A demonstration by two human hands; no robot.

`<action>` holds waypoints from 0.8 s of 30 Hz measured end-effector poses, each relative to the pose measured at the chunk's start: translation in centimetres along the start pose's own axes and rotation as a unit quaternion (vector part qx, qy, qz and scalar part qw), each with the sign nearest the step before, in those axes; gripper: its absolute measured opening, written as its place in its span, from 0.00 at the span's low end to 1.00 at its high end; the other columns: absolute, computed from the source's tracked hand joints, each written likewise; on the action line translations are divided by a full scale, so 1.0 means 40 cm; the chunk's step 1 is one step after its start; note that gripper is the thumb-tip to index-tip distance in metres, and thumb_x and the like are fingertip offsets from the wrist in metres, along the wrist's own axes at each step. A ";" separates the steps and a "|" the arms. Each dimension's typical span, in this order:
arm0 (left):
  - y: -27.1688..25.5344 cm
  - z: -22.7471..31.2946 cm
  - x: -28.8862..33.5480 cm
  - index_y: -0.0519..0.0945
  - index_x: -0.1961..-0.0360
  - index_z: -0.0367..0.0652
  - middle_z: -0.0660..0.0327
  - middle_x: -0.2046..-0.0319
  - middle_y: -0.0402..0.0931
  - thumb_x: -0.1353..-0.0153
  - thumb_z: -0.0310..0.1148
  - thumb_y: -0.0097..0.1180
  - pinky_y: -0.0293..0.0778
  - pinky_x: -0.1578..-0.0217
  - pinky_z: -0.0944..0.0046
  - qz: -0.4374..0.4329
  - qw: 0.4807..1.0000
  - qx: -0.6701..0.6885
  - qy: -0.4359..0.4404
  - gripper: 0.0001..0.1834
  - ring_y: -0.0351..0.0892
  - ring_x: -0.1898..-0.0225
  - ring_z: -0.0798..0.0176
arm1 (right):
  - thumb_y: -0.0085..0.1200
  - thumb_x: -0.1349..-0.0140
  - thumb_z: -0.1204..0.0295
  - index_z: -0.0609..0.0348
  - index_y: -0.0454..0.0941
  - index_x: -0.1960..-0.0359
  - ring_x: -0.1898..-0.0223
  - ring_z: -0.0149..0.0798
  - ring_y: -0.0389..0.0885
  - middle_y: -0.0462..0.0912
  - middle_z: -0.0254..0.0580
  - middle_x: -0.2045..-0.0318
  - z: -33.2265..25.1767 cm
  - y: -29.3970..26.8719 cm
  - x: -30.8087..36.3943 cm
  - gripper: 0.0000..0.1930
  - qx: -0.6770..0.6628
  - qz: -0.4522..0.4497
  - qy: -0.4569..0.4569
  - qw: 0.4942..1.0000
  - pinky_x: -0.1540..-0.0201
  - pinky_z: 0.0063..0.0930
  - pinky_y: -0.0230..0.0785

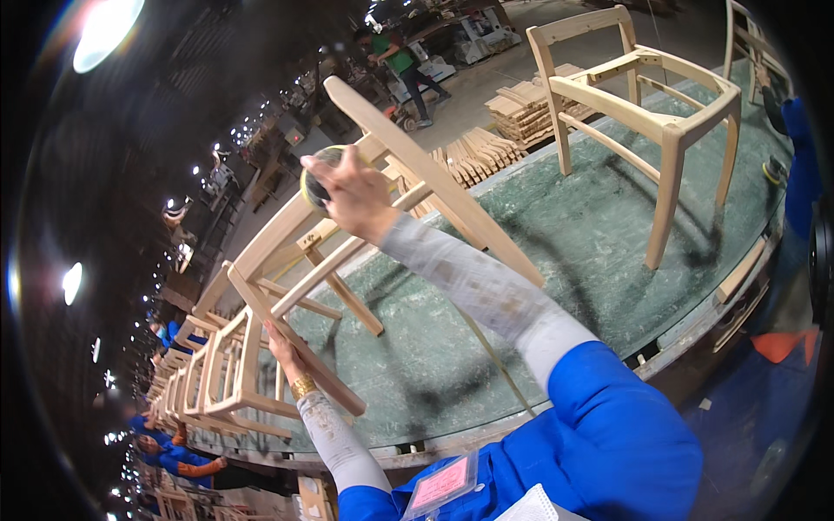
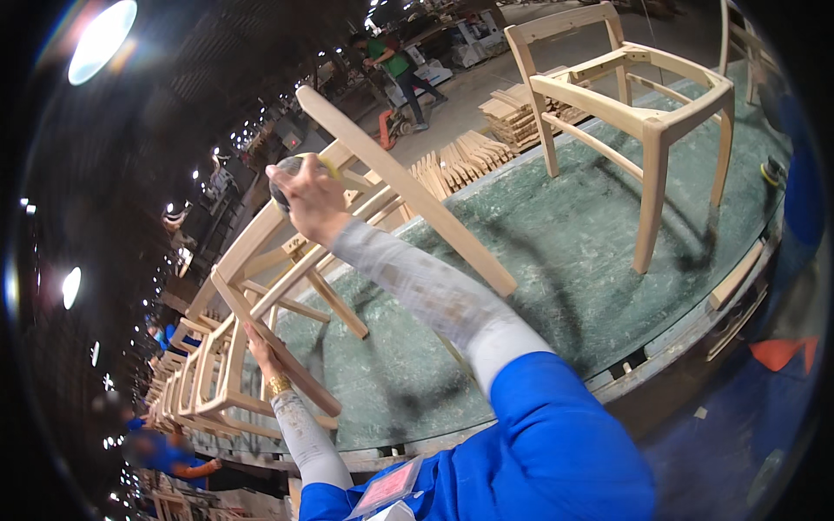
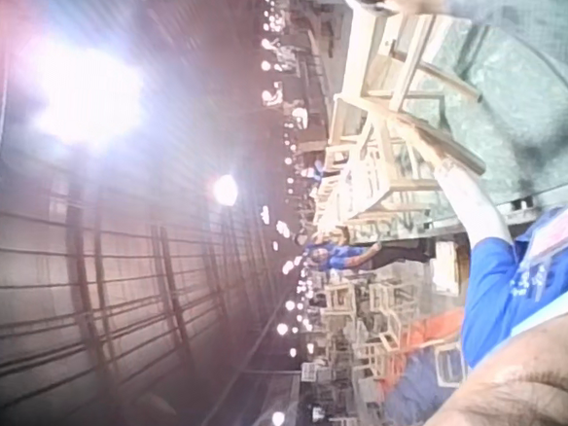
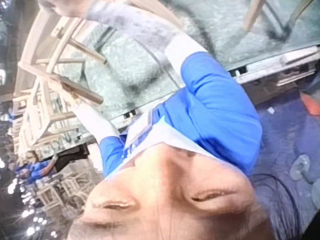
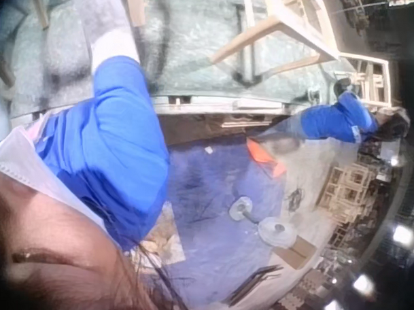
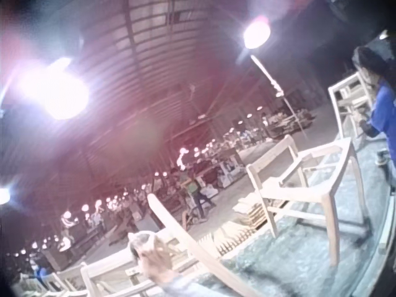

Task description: The person uses a handheld orbital sander to smooth the surfaces of wooden chair frames. They systematically sand the legs, seat frame, and backrest of multiple chairs, repositioning the chairs on the workbench as needed to access different areas.

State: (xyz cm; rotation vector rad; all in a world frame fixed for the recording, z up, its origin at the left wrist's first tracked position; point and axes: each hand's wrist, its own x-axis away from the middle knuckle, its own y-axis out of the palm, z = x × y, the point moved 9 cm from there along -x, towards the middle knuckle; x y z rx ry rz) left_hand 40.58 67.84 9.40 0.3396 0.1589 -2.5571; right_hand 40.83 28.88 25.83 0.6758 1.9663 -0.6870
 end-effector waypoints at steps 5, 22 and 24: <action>0.004 0.013 -0.001 0.71 0.66 0.38 0.58 0.84 0.69 0.41 0.65 0.39 0.72 0.86 0.64 0.017 0.998 -0.045 0.027 0.34 0.72 0.86 0.61 | 0.56 0.49 0.73 0.36 0.65 0.45 0.69 0.49 0.80 0.65 0.54 0.58 0.075 0.060 -0.047 0.29 0.082 -0.043 0.099 0.991 0.69 0.36 0.77; -0.039 -0.002 0.001 0.71 0.68 0.39 0.59 0.85 0.69 0.38 0.63 0.38 0.69 0.85 0.67 0.027 0.998 -0.045 0.036 0.32 0.71 0.85 0.64 | 0.52 0.43 0.70 0.35 0.66 0.50 0.66 0.46 0.81 0.66 0.50 0.59 0.107 0.100 -0.002 0.19 0.062 -0.096 0.135 0.984 0.74 0.31 0.77; 0.014 0.015 -0.007 0.71 0.68 0.39 0.59 0.84 0.69 0.38 0.62 0.38 0.69 0.85 0.67 0.012 0.998 -0.038 0.042 0.32 0.71 0.85 0.64 | 0.52 0.43 0.70 0.37 0.67 0.51 0.66 0.46 0.81 0.66 0.50 0.59 0.109 0.080 -0.053 0.18 0.087 -0.078 0.136 0.984 0.74 0.31 0.77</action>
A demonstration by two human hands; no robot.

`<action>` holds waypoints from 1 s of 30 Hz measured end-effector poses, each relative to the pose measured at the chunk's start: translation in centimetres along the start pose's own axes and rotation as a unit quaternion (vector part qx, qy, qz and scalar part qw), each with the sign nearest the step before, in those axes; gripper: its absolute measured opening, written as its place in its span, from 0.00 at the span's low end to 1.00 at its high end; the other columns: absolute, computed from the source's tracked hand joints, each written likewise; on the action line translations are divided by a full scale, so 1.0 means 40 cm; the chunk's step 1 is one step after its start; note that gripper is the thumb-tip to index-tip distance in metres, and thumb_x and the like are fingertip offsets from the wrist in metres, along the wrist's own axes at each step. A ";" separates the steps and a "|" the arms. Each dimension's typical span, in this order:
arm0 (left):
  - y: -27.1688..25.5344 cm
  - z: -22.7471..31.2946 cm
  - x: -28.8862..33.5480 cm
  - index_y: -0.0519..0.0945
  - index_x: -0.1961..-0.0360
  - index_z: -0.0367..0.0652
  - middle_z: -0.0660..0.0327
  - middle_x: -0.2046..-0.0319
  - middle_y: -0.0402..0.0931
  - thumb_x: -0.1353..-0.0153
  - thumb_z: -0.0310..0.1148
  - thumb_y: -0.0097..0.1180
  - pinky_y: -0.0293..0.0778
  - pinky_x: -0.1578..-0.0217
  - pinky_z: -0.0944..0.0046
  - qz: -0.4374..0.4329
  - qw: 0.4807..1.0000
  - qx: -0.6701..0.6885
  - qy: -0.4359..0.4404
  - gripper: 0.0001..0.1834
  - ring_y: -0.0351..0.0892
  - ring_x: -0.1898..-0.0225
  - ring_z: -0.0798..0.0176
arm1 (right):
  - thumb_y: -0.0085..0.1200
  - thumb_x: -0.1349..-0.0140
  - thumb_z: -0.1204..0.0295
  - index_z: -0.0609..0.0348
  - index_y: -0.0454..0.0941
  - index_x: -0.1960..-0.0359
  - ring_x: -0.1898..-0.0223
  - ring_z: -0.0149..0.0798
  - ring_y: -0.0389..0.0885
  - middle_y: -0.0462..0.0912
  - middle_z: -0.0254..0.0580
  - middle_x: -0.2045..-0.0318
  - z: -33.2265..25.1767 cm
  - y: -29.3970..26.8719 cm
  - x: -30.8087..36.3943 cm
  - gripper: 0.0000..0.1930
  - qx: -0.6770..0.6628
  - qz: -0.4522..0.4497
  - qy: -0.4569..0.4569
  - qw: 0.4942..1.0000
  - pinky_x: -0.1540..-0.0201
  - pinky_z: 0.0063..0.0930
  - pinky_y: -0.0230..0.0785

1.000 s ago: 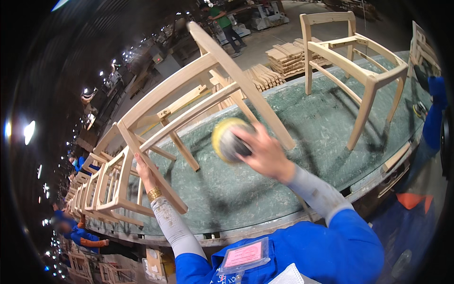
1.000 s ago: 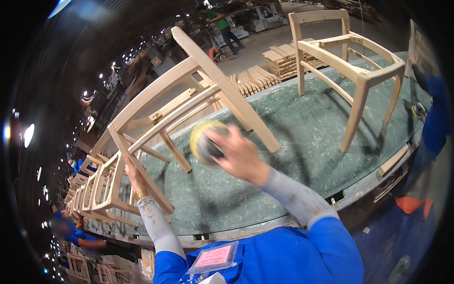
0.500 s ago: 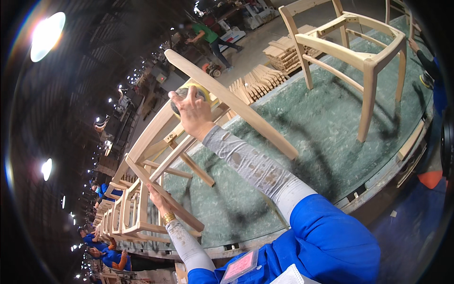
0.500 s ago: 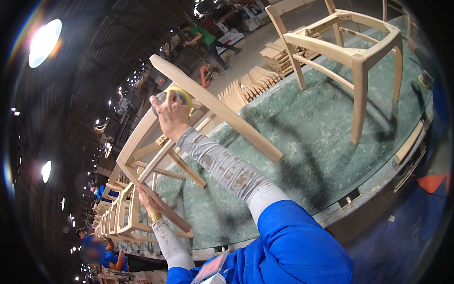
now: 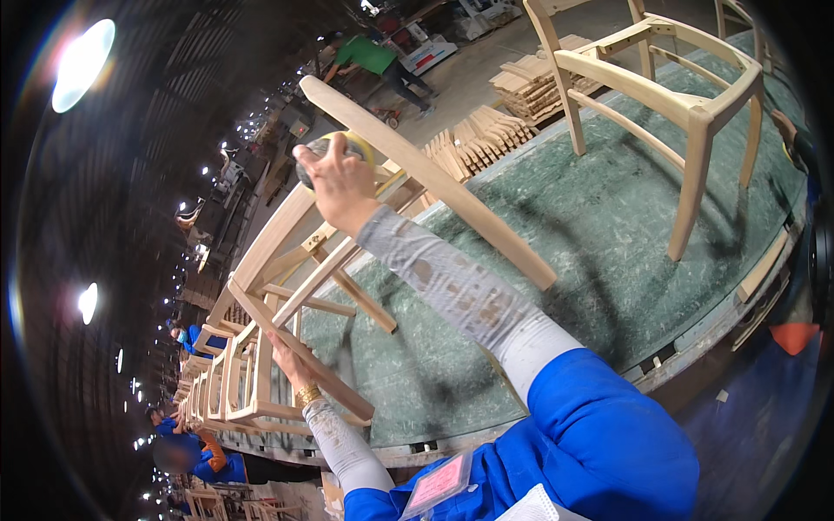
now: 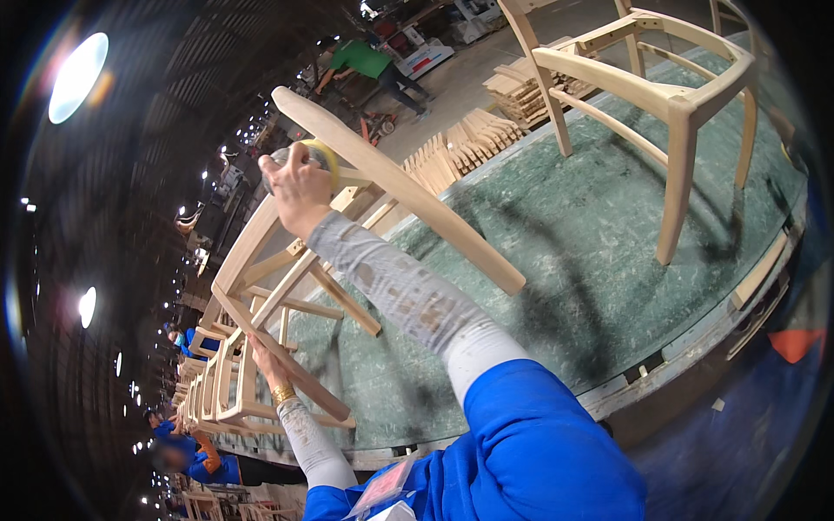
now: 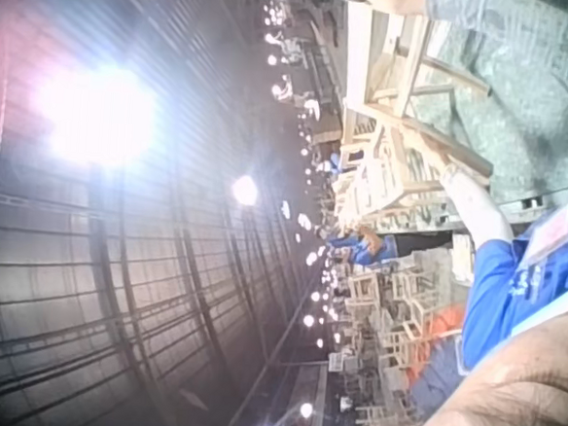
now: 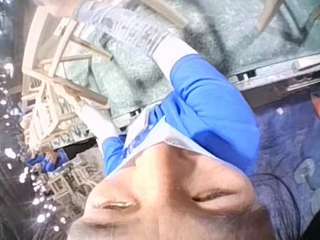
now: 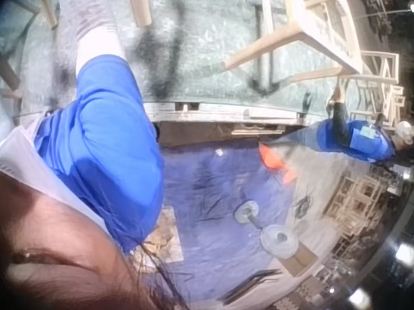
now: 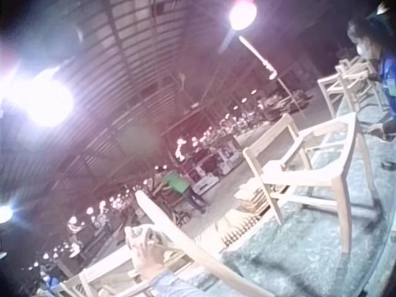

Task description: The person uses a handheld orbital sander to smooth the surfaces of wooden chair frames. They systematically sand the legs, seat frame, and backrest of multiple chairs, repositioning the chairs on the workbench as needed to access different areas.

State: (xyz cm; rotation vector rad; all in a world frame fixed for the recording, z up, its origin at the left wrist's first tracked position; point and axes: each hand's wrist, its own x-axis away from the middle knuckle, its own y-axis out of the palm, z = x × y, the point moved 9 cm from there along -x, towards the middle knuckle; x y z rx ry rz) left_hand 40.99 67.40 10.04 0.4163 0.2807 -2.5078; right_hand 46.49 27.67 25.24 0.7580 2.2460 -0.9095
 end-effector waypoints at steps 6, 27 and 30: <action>-0.048 -0.007 0.008 0.72 0.68 0.39 0.59 0.85 0.69 0.37 0.62 0.36 0.70 0.85 0.66 0.021 0.999 -0.020 0.014 0.32 0.71 0.86 0.64 | 0.53 0.44 0.70 0.38 0.66 0.51 0.67 0.46 0.81 0.66 0.51 0.58 -0.010 0.018 0.027 0.19 -0.011 -0.028 -0.023 0.999 0.71 0.32 0.77; -0.081 -0.040 0.015 0.73 0.61 0.37 0.61 0.86 0.67 0.38 0.62 0.39 0.68 0.89 0.66 0.031 0.999 -0.023 -0.023 0.33 0.70 0.88 0.64 | 0.56 0.52 0.72 0.41 0.65 0.42 0.70 0.48 0.81 0.67 0.54 0.59 0.036 -0.066 0.158 0.31 -0.054 -0.050 -0.064 0.995 0.73 0.35 0.75; -0.080 -0.033 0.014 0.73 0.60 0.38 0.62 0.86 0.67 0.38 0.62 0.39 0.67 0.89 0.66 0.019 1.000 -0.012 -0.013 0.33 0.70 0.88 0.64 | 0.59 0.54 0.71 0.43 0.65 0.41 0.73 0.50 0.80 0.67 0.56 0.60 0.078 -0.155 0.244 0.33 -0.074 -0.096 -0.086 0.989 0.72 0.38 0.75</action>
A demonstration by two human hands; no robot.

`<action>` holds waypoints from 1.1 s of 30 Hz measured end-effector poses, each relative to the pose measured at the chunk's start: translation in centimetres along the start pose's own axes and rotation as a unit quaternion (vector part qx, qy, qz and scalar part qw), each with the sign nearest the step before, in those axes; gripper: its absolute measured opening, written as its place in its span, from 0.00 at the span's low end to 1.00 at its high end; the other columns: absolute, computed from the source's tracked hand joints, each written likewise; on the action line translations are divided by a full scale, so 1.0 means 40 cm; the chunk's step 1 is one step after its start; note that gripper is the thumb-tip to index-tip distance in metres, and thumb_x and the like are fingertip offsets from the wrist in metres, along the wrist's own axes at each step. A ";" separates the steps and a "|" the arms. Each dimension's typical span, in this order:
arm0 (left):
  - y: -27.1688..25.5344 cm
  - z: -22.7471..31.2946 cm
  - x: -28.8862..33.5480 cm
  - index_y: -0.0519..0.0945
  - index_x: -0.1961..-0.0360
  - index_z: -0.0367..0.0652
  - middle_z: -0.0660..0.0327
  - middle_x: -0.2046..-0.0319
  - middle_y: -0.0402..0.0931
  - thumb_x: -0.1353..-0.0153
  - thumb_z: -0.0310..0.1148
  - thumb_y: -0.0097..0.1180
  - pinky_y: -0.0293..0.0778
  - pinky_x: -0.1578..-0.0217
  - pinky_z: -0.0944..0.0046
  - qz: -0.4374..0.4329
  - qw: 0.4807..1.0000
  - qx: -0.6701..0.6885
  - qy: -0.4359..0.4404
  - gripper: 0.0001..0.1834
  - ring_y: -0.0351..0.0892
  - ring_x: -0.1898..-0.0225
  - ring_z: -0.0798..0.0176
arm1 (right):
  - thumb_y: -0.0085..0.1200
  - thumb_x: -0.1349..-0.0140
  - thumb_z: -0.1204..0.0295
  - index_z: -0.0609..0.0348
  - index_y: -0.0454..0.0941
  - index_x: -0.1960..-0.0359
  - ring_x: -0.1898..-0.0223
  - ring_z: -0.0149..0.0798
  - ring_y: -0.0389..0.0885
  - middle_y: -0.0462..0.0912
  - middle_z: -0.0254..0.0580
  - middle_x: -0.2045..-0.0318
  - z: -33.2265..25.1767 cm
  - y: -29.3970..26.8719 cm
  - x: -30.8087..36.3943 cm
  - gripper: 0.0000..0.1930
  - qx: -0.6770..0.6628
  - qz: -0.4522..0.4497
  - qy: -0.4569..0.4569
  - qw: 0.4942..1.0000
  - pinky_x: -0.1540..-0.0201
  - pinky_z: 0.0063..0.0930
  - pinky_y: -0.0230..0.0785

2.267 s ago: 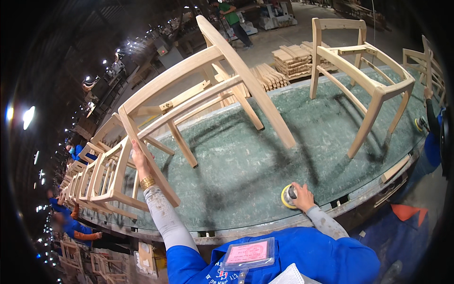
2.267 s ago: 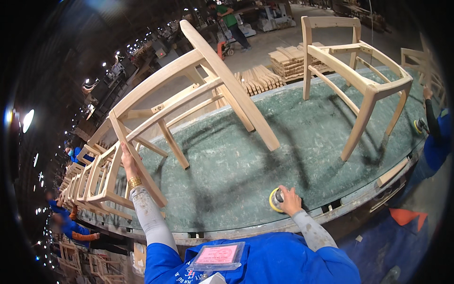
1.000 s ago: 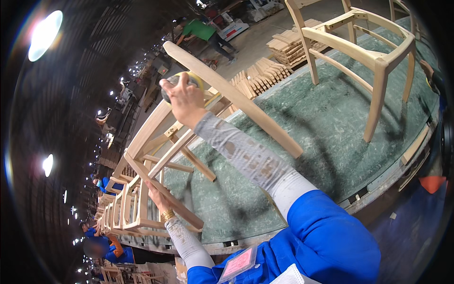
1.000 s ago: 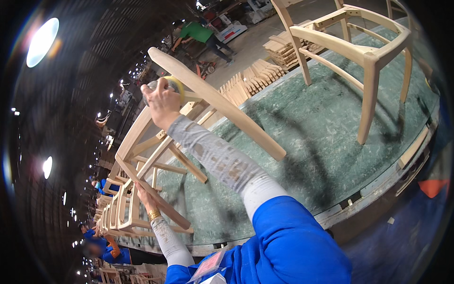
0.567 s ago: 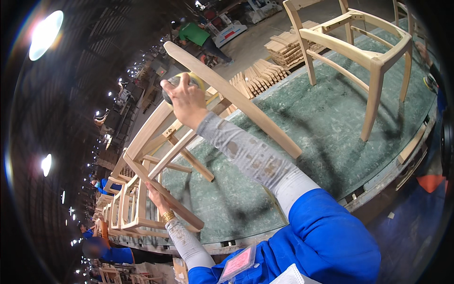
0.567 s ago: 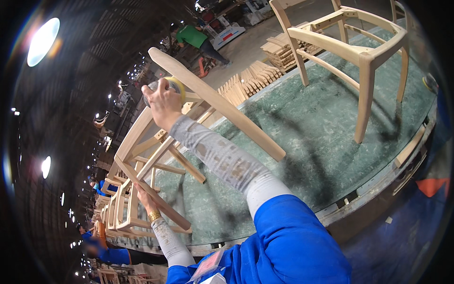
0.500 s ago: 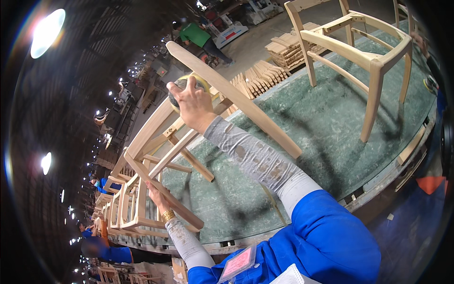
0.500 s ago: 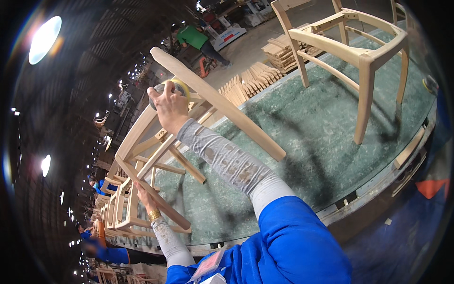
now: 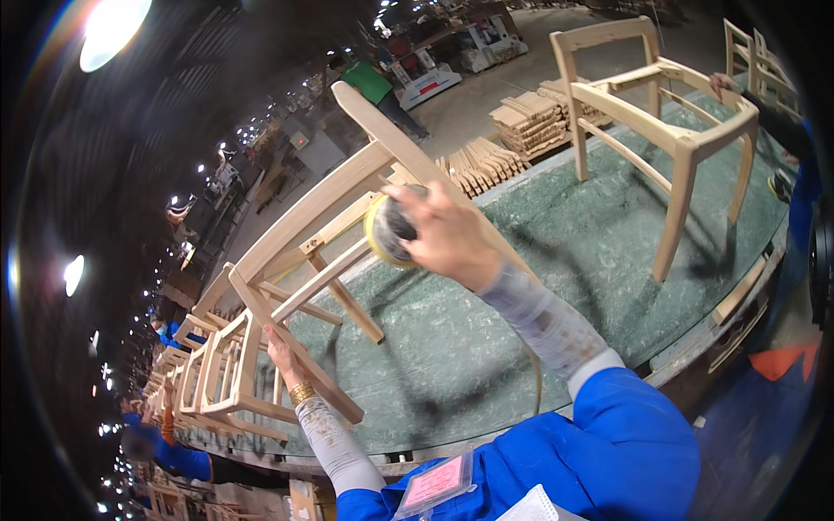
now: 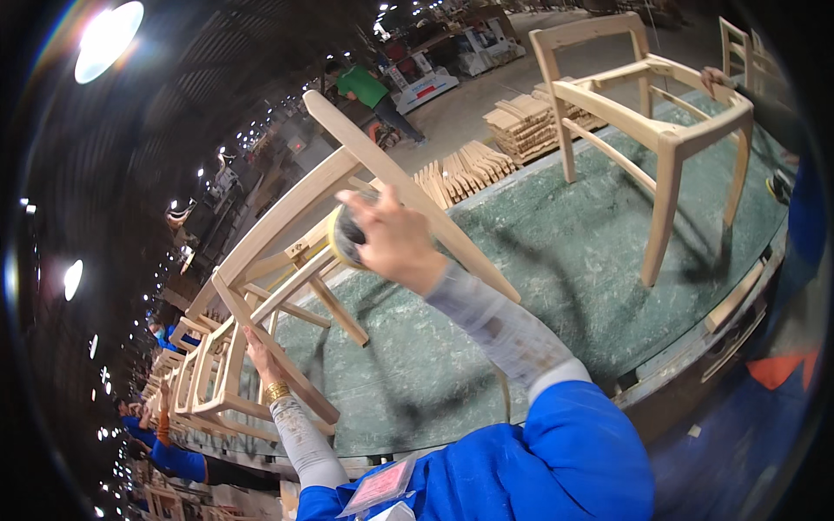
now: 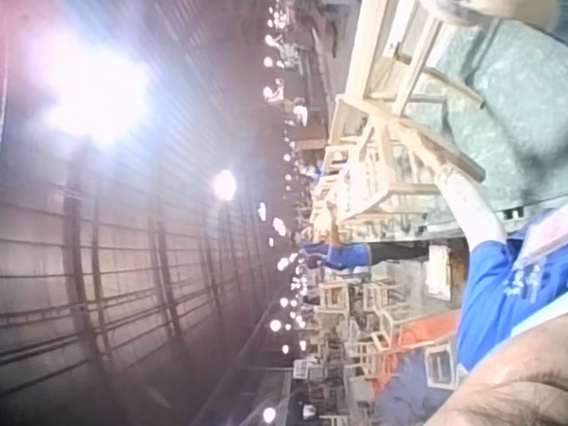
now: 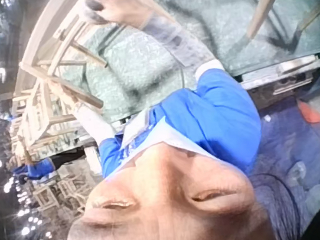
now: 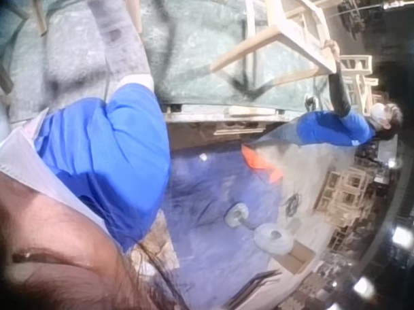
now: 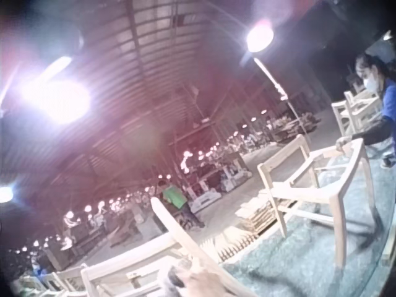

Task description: The person uses a handheld orbital sander to smooth the surfaces of wooden chair frames. They systematically sand the legs, seat frame, and backrest of multiple chairs, repositioning the chairs on the workbench as needed to access different areas.

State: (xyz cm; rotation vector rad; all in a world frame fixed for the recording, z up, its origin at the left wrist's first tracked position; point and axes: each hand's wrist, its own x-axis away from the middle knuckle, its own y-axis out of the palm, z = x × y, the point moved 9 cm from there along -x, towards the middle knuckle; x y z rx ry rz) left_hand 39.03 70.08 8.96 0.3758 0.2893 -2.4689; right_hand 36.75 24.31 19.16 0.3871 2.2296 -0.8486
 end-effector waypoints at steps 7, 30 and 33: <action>0.039 0.015 0.015 0.72 0.67 0.39 0.63 0.87 0.66 0.38 0.62 0.39 0.67 0.89 0.67 -0.006 1.000 0.027 0.003 0.32 0.69 0.89 0.65 | 0.65 0.56 0.70 0.36 0.63 0.42 0.67 0.55 0.78 0.67 0.53 0.59 0.125 -0.097 -0.024 0.36 0.055 0.086 0.027 0.994 0.64 0.42 0.75; 0.052 0.010 -0.001 0.72 0.69 0.41 0.67 0.85 0.64 0.36 0.58 0.41 0.69 0.89 0.70 -0.023 0.998 0.048 0.011 0.27 0.67 0.87 0.71 | 0.62 0.53 0.66 0.27 0.65 0.44 0.65 0.61 0.78 0.69 0.54 0.60 0.109 -0.066 -0.278 0.32 0.177 0.088 -0.034 0.980 0.61 0.47 0.74; 0.057 0.005 0.006 0.72 0.69 0.40 0.67 0.84 0.65 0.38 0.60 0.42 0.69 0.89 0.70 -0.031 0.998 0.056 0.010 0.29 0.68 0.87 0.71 | 0.62 0.54 0.63 0.26 0.65 0.43 0.63 0.59 0.78 0.70 0.53 0.59 0.108 -0.065 -0.329 0.33 0.209 0.060 -0.031 0.976 0.58 0.46 0.74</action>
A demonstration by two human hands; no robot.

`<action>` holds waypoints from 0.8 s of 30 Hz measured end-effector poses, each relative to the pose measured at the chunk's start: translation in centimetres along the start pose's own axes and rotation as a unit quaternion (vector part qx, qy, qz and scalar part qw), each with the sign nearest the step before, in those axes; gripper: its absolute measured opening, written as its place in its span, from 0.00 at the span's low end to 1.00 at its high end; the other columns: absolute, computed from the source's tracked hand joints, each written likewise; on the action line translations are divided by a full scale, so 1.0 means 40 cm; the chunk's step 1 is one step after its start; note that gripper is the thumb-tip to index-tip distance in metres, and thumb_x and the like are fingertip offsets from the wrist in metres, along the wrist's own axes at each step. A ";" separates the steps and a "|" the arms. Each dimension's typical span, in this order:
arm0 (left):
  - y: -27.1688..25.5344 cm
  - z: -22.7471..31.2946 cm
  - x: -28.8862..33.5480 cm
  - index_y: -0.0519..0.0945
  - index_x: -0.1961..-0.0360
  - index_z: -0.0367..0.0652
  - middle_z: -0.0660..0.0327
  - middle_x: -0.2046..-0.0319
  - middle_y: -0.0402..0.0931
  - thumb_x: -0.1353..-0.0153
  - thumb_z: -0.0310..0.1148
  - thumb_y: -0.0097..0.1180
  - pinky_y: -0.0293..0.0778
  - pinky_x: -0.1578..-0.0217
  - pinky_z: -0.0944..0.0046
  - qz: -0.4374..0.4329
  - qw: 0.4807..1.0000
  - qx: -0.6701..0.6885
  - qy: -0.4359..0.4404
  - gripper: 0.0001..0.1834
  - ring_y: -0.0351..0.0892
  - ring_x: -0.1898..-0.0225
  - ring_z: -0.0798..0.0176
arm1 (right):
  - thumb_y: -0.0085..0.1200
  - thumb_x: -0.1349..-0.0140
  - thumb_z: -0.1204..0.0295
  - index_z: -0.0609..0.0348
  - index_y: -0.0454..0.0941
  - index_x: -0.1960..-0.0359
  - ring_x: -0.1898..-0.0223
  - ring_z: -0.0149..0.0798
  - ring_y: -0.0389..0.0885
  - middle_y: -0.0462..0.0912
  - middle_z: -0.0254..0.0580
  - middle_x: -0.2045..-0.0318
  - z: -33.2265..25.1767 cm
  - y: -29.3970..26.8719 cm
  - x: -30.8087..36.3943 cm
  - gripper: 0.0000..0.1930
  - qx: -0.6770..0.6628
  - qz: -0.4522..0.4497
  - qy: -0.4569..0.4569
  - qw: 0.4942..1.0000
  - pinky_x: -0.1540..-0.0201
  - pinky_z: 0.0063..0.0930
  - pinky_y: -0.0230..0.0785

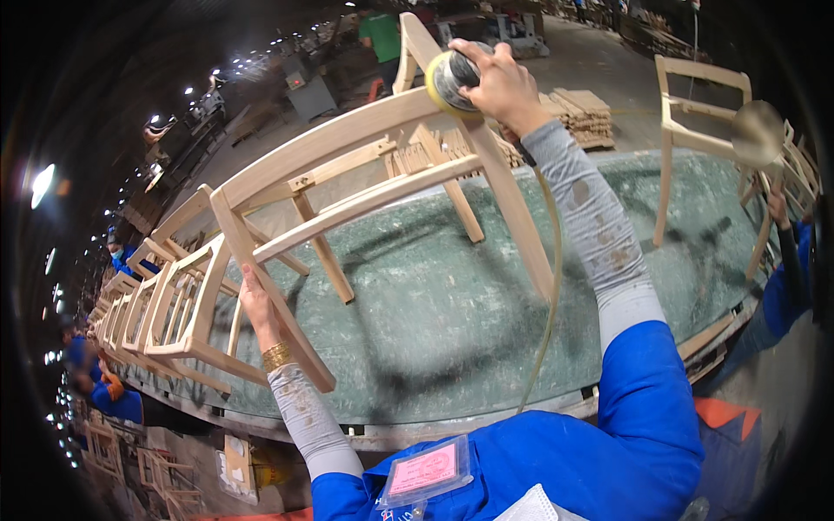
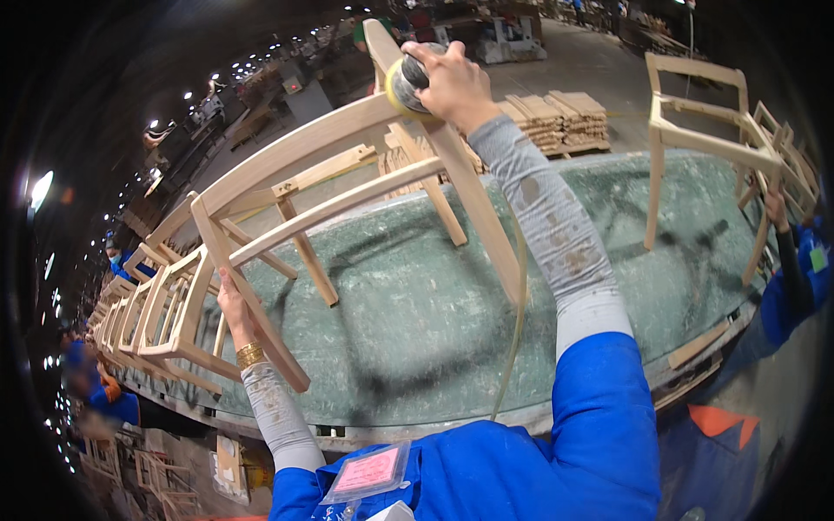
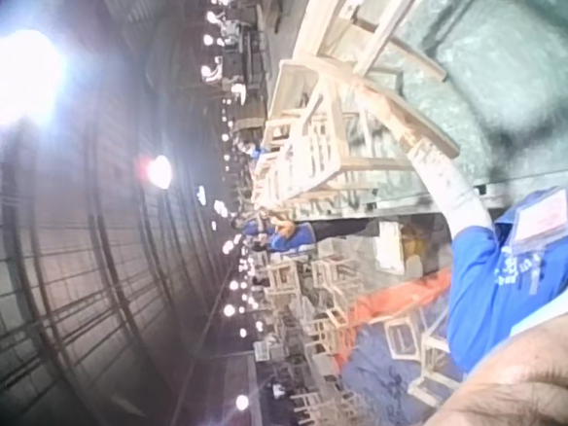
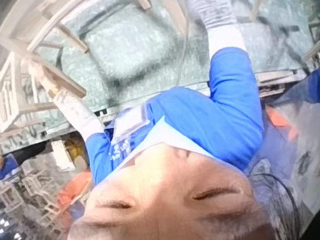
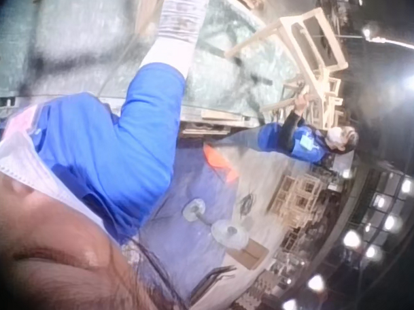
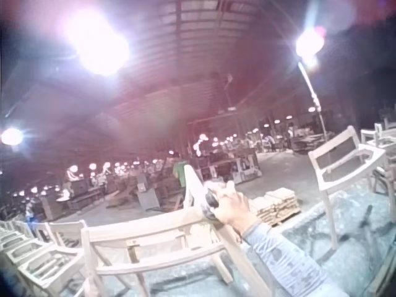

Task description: The person uses a handheld orbital sander to smooth the surfaces of wooden chair frames. They systematically sand the legs, seat frame, and backrest of multiple chairs, repositioning the chairs on the workbench as needed to access different areas.

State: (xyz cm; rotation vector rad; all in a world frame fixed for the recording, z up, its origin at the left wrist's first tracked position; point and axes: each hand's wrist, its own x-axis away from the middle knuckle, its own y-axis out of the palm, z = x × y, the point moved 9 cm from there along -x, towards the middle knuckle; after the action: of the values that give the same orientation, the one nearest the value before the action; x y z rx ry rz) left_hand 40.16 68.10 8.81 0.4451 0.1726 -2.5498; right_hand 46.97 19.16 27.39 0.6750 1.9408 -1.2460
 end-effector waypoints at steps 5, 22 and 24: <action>-0.027 0.001 -0.014 0.72 0.69 0.39 0.65 0.85 0.65 0.39 0.61 0.42 0.68 0.89 0.69 0.014 1.000 -0.013 -0.008 0.31 0.69 0.87 0.69 | 0.65 0.58 0.63 0.30 0.67 0.44 0.59 0.53 0.78 0.76 0.52 0.62 0.161 -0.038 0.107 0.35 -0.041 -0.035 0.062 0.997 0.54 0.42 0.72; -0.019 -0.016 -0.046 0.73 0.71 0.40 0.63 0.87 0.66 0.40 0.64 0.42 0.69 0.88 0.67 0.018 0.999 -0.026 -0.044 0.32 0.70 0.88 0.65 | 0.68 0.60 0.73 0.34 0.68 0.45 0.59 0.49 0.77 0.67 0.49 0.55 -0.028 0.001 0.542 0.37 -0.181 -0.054 0.083 0.979 0.58 0.37 0.77; -0.021 -0.009 -0.044 0.73 0.70 0.41 0.63 0.87 0.67 0.40 0.63 0.41 0.70 0.88 0.67 0.013 0.999 -0.022 -0.028 0.32 0.70 0.88 0.65 | 0.68 0.59 0.73 0.34 0.68 0.45 0.59 0.50 0.77 0.67 0.49 0.55 -0.099 0.022 0.510 0.36 -0.211 -0.001 0.064 0.975 0.59 0.37 0.77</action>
State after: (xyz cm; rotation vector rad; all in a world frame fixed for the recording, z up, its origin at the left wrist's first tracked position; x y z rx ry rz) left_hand 41.22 69.73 9.12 0.3566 0.2014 -2.5242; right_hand 34.20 24.07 11.72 0.5408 2.2179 -0.7639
